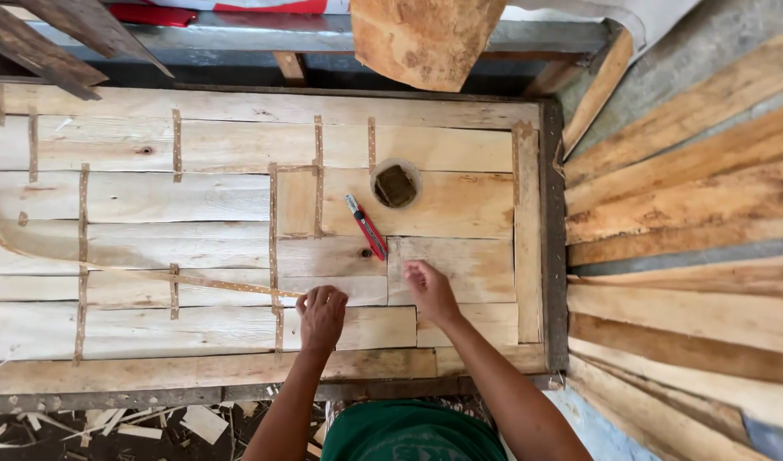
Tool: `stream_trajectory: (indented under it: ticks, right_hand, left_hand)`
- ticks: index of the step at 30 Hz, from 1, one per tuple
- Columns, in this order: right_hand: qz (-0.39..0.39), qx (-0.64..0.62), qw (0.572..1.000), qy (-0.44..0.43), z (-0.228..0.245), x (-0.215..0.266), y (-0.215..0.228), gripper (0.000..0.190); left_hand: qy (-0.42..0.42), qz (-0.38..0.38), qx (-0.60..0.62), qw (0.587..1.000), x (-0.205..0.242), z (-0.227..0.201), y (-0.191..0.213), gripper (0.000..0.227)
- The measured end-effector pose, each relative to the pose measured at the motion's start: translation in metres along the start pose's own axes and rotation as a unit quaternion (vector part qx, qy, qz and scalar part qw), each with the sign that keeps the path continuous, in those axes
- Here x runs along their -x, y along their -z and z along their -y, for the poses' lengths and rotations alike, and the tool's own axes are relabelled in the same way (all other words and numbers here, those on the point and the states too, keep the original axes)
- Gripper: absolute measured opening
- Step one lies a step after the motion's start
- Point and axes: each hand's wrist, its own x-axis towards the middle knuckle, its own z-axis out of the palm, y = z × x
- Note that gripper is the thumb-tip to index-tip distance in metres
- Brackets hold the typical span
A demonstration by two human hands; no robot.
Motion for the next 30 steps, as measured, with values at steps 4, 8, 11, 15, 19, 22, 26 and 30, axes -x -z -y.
stream_trajectory:
  ticks: [4, 8, 11, 15, 19, 22, 26, 30]
  right_hand:
    - [0.028, 0.079, 0.993, 0.078, 0.043, 0.036, -0.014, 0.024]
    - [-0.039, 0.231, 0.918, 0.32, 0.058, 0.049, -0.022, 0.029]
    - [-0.005, 0.237, 0.941, 0.242, 0.038, 0.042, -0.019, 0.019]
    - [0.016, 0.223, 0.963, 0.15, -0.001, 0.031, 0.002, 0.011]
    - [-0.031, 0.2, 0.976, 0.081, 0.004, 0.034, 0.027, 0.013]
    - [-0.11, 0.287, 0.928, 0.21, 0.037, 0.042, 0.03, 0.025]
    - [-0.005, 0.277, 0.934, 0.226, 0.047, 0.041, 0.01, 0.022]
    - [0.029, 0.222, 0.965, 0.14, 0.036, 0.036, 0.003, 0.017]
  left_hand:
    - [-0.046, 0.025, -0.002, 0.999, -0.017, -0.014, -0.002, 0.006]
    - [-0.116, 0.045, 0.062, 0.99, -0.025, -0.042, 0.003, 0.004]
    - [-0.129, 0.041, 0.117, 0.984, -0.029, -0.054, 0.011, 0.007]
    - [-0.132, 0.057, 0.131, 0.981, -0.026, -0.05, 0.013, 0.012]
    - [-0.103, 0.078, 0.096, 0.987, -0.023, -0.039, 0.007, 0.014]
    - [-0.092, 0.087, 0.083, 0.988, -0.022, -0.048, 0.005, 0.013]
    - [-0.122, 0.073, 0.105, 0.984, -0.026, -0.073, 0.007, 0.013]
    - [-0.111, 0.051, 0.129, 0.984, -0.029, -0.075, 0.011, 0.013]
